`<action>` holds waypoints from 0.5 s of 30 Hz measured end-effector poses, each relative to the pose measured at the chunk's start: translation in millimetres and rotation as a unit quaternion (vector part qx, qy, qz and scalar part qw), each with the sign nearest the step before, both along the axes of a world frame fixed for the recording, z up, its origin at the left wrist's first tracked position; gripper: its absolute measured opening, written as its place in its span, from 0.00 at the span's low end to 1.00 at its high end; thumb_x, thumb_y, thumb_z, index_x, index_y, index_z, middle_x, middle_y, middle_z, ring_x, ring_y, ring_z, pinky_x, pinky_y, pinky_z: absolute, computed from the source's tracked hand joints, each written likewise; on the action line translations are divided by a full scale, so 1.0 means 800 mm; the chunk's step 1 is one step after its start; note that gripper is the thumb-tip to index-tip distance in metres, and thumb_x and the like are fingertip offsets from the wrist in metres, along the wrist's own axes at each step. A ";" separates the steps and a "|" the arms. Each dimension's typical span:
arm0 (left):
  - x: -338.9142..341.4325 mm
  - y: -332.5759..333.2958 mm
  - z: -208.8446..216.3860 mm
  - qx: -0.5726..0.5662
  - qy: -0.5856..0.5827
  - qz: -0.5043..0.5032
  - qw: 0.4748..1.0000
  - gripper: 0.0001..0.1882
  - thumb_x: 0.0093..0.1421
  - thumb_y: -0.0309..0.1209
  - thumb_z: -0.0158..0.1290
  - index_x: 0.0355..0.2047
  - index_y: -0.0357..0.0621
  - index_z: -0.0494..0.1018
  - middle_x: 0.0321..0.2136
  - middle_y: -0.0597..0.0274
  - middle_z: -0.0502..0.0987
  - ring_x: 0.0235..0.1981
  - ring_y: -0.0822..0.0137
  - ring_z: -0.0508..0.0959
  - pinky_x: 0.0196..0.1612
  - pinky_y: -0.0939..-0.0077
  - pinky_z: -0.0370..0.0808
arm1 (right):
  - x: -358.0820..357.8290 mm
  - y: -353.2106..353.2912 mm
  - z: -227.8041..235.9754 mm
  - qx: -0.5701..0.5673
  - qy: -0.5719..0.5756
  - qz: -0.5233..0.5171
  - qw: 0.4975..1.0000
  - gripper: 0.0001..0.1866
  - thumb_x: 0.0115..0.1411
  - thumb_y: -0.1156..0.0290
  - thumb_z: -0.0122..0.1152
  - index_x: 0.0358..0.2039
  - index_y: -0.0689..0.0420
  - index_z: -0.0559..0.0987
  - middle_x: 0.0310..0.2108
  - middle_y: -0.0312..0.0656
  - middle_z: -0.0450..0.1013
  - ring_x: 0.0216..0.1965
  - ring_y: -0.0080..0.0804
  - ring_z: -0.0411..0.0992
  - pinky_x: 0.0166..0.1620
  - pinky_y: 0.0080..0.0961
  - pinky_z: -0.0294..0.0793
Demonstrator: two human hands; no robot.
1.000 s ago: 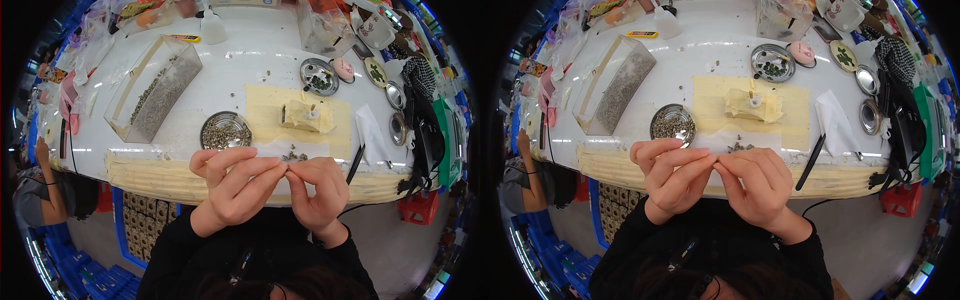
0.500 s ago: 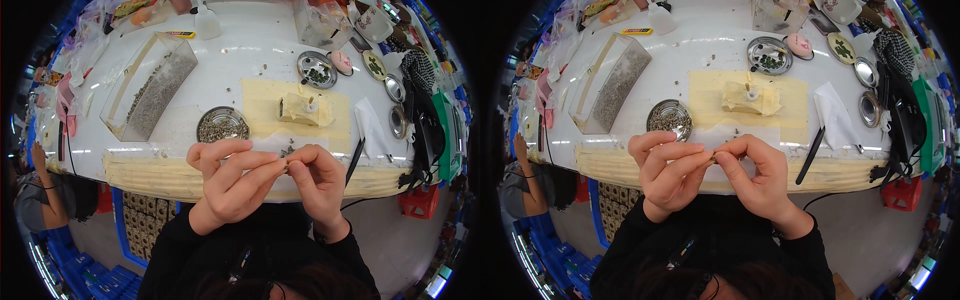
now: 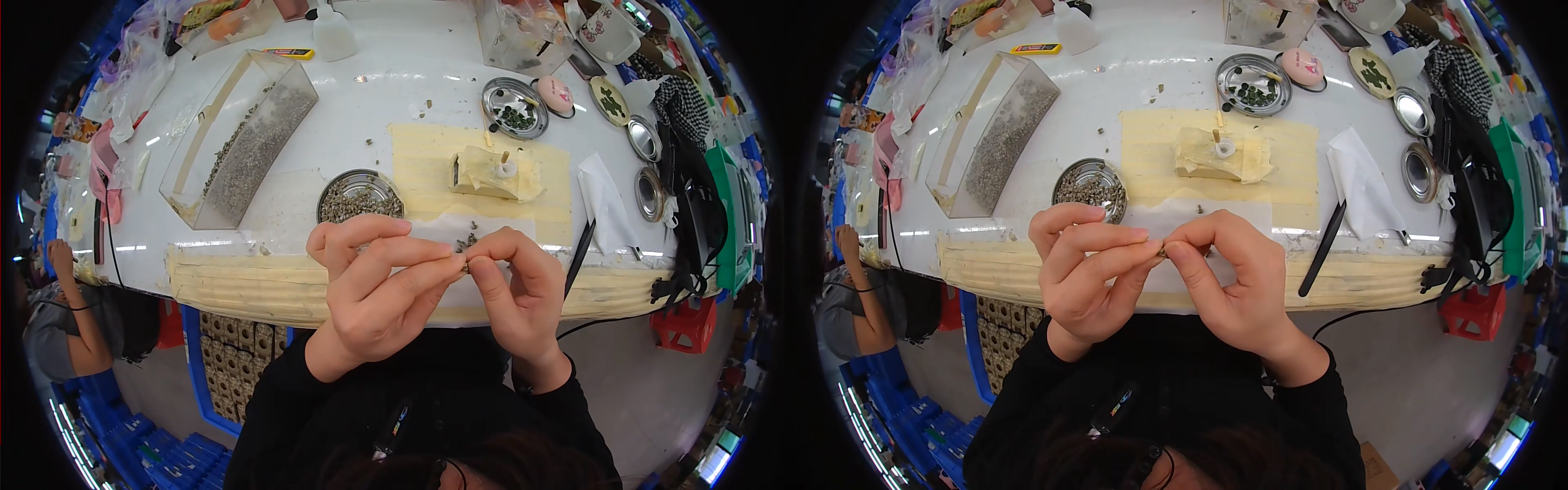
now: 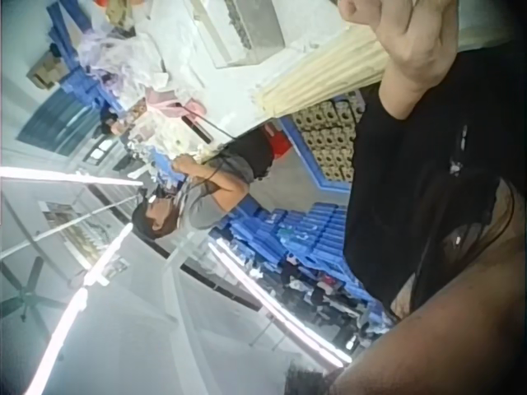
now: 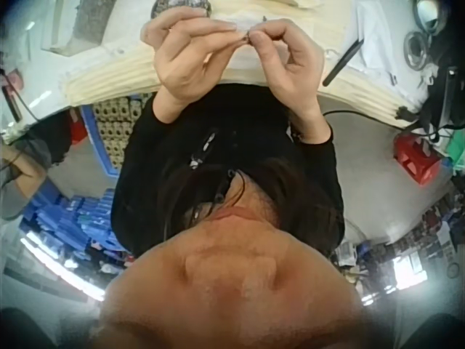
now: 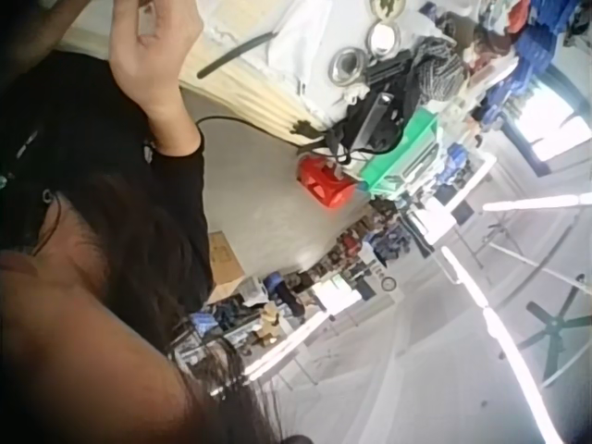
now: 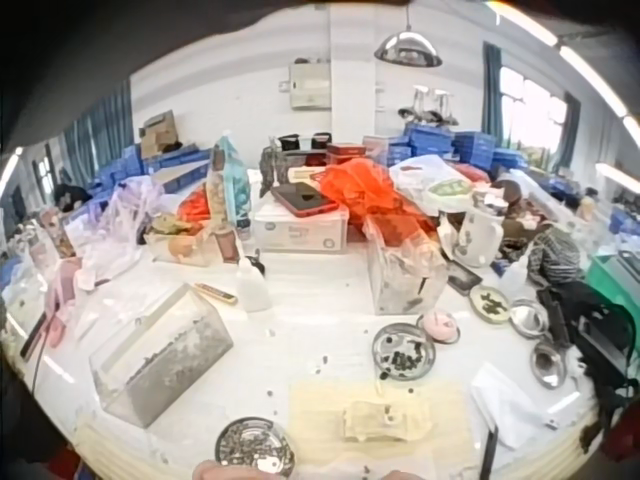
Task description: The person is manually assembling tiny metal components by hand at a factory workbench.
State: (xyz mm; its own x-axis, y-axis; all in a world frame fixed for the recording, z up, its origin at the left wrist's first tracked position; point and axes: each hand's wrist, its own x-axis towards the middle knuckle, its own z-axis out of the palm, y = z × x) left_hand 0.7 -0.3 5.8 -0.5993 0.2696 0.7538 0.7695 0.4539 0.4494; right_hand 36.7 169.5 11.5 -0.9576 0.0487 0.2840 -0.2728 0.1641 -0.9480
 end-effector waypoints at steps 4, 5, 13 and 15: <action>0.002 -0.002 0.008 -0.016 -0.026 -0.015 0.999 0.11 0.43 0.25 0.68 0.30 0.49 0.83 0.32 0.71 0.80 0.41 0.60 0.70 0.44 0.70 0.68 | 0.003 -0.001 0.002 -0.076 -0.056 0.029 0.995 0.03 0.56 0.80 0.63 0.31 0.64 0.77 0.26 0.42 0.75 0.26 0.29 0.70 0.31 0.22 0.69; 0.003 -0.002 0.007 -0.021 -0.022 -0.008 1.000 0.11 0.42 0.25 0.67 0.30 0.49 0.83 0.32 0.71 0.80 0.41 0.60 0.70 0.44 0.70 0.68 | 0.003 -0.001 0.001 -0.071 -0.049 0.025 0.996 0.04 0.55 0.81 0.64 0.31 0.64 0.77 0.26 0.42 0.75 0.26 0.30 0.71 0.31 0.22 0.69; 0.000 0.004 -0.003 -0.022 0.020 0.033 0.999 0.13 0.40 0.27 0.66 0.29 0.51 0.82 0.32 0.76 0.80 0.40 0.67 0.72 0.43 0.70 0.55 | -0.008 -0.008 -0.002 0.208 0.215 -0.087 0.950 0.05 0.53 0.81 0.65 0.30 0.63 0.78 0.26 0.41 0.74 0.26 0.34 0.72 0.30 0.24 0.70; -0.002 0.002 -0.001 -0.002 0.000 0.004 1.000 0.13 0.40 0.27 0.66 0.30 0.51 0.82 0.32 0.76 0.80 0.40 0.67 0.72 0.44 0.70 0.56 | -0.005 -0.004 -0.001 0.142 0.145 -0.049 0.978 0.03 0.55 0.81 0.63 0.30 0.63 0.77 0.26 0.41 0.74 0.26 0.32 0.72 0.30 0.23 0.69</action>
State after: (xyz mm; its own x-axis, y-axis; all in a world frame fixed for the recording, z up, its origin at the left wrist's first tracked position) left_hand -0.7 1.0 4.7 -0.6014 0.2674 0.7529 0.7658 0.4615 0.4478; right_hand 32.8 166.2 10.6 -0.8289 0.0158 0.5591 -0.4938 0.4489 -0.7448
